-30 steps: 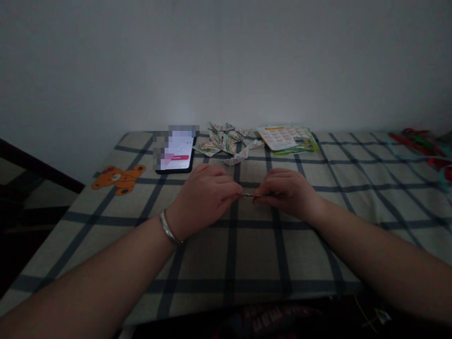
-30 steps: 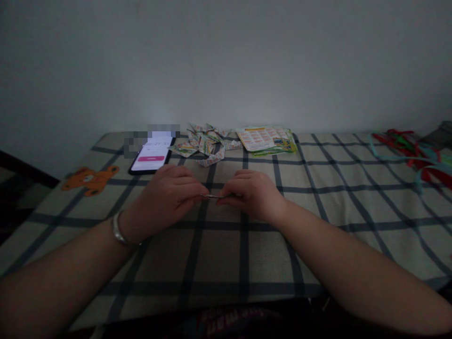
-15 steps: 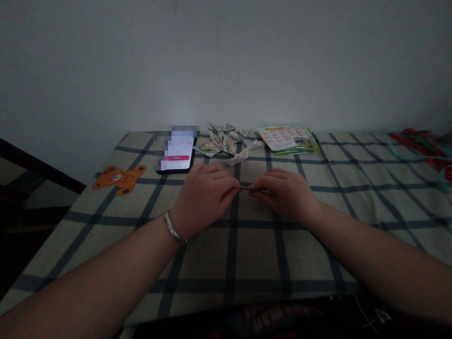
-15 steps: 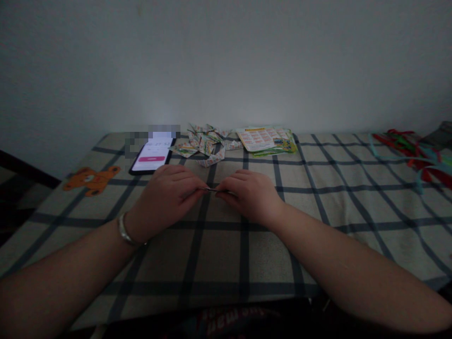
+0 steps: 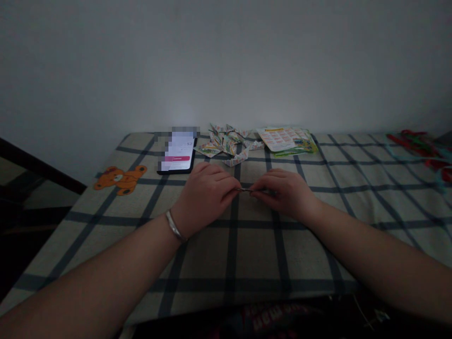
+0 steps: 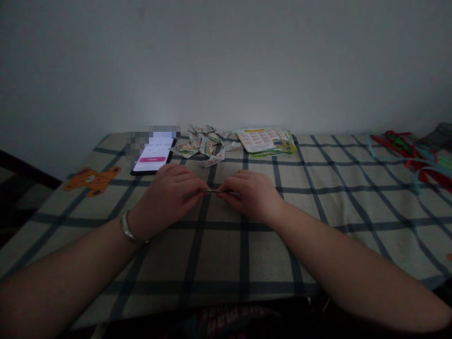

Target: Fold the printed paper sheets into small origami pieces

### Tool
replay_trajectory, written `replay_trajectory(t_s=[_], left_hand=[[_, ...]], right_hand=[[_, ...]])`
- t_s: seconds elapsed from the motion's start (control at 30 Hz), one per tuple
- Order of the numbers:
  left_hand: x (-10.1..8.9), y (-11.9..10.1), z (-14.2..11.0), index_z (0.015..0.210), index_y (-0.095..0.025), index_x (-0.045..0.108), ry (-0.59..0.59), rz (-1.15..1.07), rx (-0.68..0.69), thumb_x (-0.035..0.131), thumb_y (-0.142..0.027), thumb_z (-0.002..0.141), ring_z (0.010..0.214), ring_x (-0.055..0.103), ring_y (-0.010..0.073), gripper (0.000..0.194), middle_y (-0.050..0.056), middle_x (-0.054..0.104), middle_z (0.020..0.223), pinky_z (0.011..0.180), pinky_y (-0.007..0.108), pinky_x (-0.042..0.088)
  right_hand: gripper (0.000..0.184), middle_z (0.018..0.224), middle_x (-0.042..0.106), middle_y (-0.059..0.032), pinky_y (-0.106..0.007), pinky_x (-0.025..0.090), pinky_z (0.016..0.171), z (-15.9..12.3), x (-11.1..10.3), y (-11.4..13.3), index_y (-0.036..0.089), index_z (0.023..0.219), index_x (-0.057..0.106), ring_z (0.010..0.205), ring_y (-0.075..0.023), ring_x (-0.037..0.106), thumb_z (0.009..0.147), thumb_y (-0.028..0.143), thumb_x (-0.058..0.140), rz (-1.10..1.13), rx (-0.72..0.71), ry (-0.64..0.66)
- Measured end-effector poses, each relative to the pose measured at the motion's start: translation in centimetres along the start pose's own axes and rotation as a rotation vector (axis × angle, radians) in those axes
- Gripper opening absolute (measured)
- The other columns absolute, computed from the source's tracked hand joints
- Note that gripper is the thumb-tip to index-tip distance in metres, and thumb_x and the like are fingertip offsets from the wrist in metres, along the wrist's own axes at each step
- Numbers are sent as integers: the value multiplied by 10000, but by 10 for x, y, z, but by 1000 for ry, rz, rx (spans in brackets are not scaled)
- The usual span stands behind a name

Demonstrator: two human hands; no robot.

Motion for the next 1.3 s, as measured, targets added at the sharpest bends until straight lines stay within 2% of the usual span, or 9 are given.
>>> replay_trajectory(t_s=[0.17,0.27,0.5,0.63,0.77,0.87,1.0,1.17,1.3], left_hand=[[2,3,-1,883,-203,704,11,-45,-78,621,-293,879,864,624,230,122,17,705,830,797,388,406],[4,9,-2,1001,-210,702,41,-105,-127,570,-308,912,910,633,231,187,25,720,910,830,394,428],[6,16,-3,1101,-177,666,43,-149,-176,496,-295,946,946,633,246,258,58,717,1004,849,413,464],[5,14,-4,1243,-183,576,2,-173,-215,520,-288,931,1021,619,246,334,74,681,1136,927,435,456],[7,16,-4,1372,-158,431,-7,-236,-302,557,-251,891,1042,609,250,506,95,668,1127,954,449,460],[9,21,-5,1409,-132,328,-36,-345,-384,577,-208,853,976,623,223,614,101,655,1112,911,424,496],[11,24,-6,1218,-155,449,-26,-395,-435,531,-139,823,939,624,196,405,87,638,1087,873,397,518],[11,20,-5,1102,-163,542,76,-272,-345,528,-150,822,1036,592,239,280,88,628,1097,937,448,486],[11,15,-4,1106,-179,597,114,-230,-235,538,-174,853,1131,555,245,260,75,630,1175,1007,456,444]], right_hand=[[115,778,670,-20,-241,418,620,0,-5,0,182,899,690,702,-131,587,884,268,616,82,59,-50],[79,764,669,-7,-231,416,608,0,-5,-7,194,891,698,681,-121,581,864,236,637,97,125,-83],[152,838,720,-13,-252,431,623,-4,-11,-13,238,989,708,684,-135,612,870,256,614,-49,121,-157],[145,834,729,-9,-256,428,628,-1,-15,-9,238,971,709,696,-141,632,877,253,599,-96,92,-91],[131,818,727,6,-246,408,603,10,-25,-8,246,937,706,680,-134,627,885,285,592,-100,62,-29],[125,813,714,-3,-266,392,608,23,-37,-17,232,879,696,674,-151,605,879,315,602,-235,160,-27],[119,914,688,-56,-299,398,704,37,-45,-29,202,839,674,862,-210,600,875,279,591,-349,173,-109],[147,897,658,-66,-313,398,695,49,-44,-47,200,825,682,788,-198,575,873,302,587,-293,239,-270],[138,898,656,-67,-310,402,696,59,-30,-57,198,811,688,796,-198,571,863,289,599,-270,261,-218]])
Point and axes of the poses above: each hand's wrist, its own z-axis towards the middle knuckle, its own x-axis out of the palm, y = z × x, the point moved 4 cm from there along z, towards the middle knuckle
